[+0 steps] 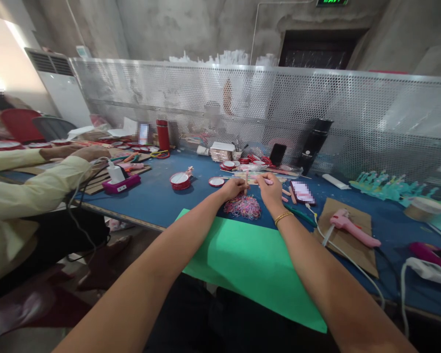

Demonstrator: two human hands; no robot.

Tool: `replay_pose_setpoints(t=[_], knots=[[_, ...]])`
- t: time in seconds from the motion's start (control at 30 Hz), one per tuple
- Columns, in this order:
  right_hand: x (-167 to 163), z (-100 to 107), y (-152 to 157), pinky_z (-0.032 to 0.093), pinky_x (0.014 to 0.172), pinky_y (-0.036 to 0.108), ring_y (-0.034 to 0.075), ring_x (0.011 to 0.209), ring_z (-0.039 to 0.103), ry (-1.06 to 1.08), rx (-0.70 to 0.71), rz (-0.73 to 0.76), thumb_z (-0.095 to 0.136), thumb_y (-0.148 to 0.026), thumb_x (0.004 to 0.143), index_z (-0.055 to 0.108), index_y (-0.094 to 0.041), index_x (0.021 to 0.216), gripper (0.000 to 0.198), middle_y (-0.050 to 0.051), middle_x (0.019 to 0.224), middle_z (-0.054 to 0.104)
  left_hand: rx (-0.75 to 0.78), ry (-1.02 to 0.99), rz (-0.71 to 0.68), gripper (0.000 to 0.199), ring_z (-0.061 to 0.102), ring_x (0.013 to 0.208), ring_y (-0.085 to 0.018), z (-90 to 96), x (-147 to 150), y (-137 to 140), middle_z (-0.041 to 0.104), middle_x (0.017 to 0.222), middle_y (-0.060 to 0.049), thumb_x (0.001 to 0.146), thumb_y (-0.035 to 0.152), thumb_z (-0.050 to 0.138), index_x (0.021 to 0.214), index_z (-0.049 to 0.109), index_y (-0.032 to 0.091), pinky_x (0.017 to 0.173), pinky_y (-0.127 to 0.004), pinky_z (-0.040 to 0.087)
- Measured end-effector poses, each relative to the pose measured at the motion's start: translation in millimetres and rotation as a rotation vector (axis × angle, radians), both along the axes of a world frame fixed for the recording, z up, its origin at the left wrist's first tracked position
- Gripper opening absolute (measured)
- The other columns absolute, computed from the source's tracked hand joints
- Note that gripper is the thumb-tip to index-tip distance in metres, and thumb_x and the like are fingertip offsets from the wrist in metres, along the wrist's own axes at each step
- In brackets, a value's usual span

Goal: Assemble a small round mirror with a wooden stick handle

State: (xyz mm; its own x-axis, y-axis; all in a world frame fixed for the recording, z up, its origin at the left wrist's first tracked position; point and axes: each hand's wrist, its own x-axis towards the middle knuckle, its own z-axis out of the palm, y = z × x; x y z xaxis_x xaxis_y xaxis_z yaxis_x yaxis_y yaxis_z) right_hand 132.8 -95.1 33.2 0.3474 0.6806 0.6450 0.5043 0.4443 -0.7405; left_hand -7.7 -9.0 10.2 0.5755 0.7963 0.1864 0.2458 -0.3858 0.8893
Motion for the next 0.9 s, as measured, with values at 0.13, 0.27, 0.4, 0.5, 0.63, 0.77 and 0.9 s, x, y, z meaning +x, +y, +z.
replay_pose_setpoints(t=[0.13, 0.27, 0.4, 0.5, 0.63, 0.77, 0.9], knots=[[-3.4, 1.2, -1.3, 0.040, 0.070, 0.028, 0.017, 0.071, 0.057, -0.021, 0.012, 0.058, 0.049, -0.037, 0.078, 0.059, -0.021, 0.071, 0.021, 0.000, 0.072, 0.065, 0.008, -0.007, -0.014, 0.036, 0.041, 0.053, -0.008, 0.5, -0.3, -0.3, 0.056, 0.060, 0.002, 0.072, 0.047, 0.058, 0.076, 0.064, 0.012, 0.054, -0.023, 0.031], [-1.6, 0.1, 0.1, 0.040, 0.070, 0.028, 0.017, 0.070, 0.056, -0.011, -0.002, 0.020, 0.050, -0.036, 0.078, 0.059, -0.021, 0.069, 0.020, 0.000, 0.070, 0.065, 0.033, 0.026, 0.002, 0.034, 0.041, 0.053, -0.008, 1.4, -0.7, -0.5, 0.057, 0.061, 0.001, 0.072, 0.045, 0.057, 0.078, 0.064, 0.012, 0.053, -0.022, 0.030], [0.2, -0.2, 0.2, 0.040, 0.070, 0.028, 0.017, 0.070, 0.057, 0.002, 0.000, -0.010, 0.048, -0.036, 0.078, 0.059, -0.021, 0.068, 0.021, 0.000, 0.071, 0.065, 0.016, 0.019, 0.000, 0.034, 0.041, 0.052, -0.008, 0.9, -0.7, -0.1, 0.057, 0.061, 0.001, 0.072, 0.045, 0.057, 0.078, 0.064, 0.012, 0.052, -0.022, 0.029], [-2.2, 1.0, -1.2, 0.040, 0.071, 0.028, 0.017, 0.072, 0.057, -0.015, 0.019, 0.029, 0.049, -0.038, 0.079, 0.059, -0.021, 0.070, 0.022, 0.000, 0.072, 0.066, 0.012, -0.008, -0.006, 0.034, 0.043, 0.054, -0.008, 0.6, -0.3, -0.4, 0.057, 0.061, 0.001, 0.071, 0.045, 0.058, 0.076, 0.063, 0.012, 0.054, -0.022, 0.032], [-2.8, 0.7, -0.7, 0.041, 0.071, 0.028, 0.017, 0.071, 0.057, -0.011, 0.017, 0.061, 0.049, -0.038, 0.078, 0.059, -0.021, 0.071, 0.021, 0.000, 0.072, 0.066, 0.008, -0.009, -0.010, 0.034, 0.041, 0.052, -0.008, 1.3, 0.0, -1.1, 0.057, 0.059, 0.002, 0.071, 0.045, 0.059, 0.076, 0.063, 0.012, 0.052, -0.022, 0.031], [-0.2, -0.2, 0.9, 0.041, 0.071, 0.029, 0.018, 0.071, 0.058, 0.020, -0.002, 0.010, 0.049, -0.038, 0.078, 0.059, -0.021, 0.069, 0.021, 0.001, 0.070, 0.065, 0.016, 0.013, 0.006, 0.035, 0.042, 0.053, -0.008, 2.5, -0.3, -1.7, 0.058, 0.061, 0.001, 0.071, 0.047, 0.060, 0.078, 0.064, 0.012, 0.052, -0.022, 0.030], [-2.4, 1.2, 0.0, 0.041, 0.072, 0.028, 0.017, 0.072, 0.057, 0.002, 0.011, 0.042, 0.050, -0.041, 0.078, 0.058, -0.021, 0.070, 0.023, 0.001, 0.072, 0.066, 0.016, 0.002, -0.009, 0.035, 0.040, 0.052, -0.008, 1.7, -0.5, -1.6, 0.057, 0.060, 0.001, 0.071, 0.046, 0.058, 0.078, 0.064, 0.012, 0.051, -0.022, 0.029]])
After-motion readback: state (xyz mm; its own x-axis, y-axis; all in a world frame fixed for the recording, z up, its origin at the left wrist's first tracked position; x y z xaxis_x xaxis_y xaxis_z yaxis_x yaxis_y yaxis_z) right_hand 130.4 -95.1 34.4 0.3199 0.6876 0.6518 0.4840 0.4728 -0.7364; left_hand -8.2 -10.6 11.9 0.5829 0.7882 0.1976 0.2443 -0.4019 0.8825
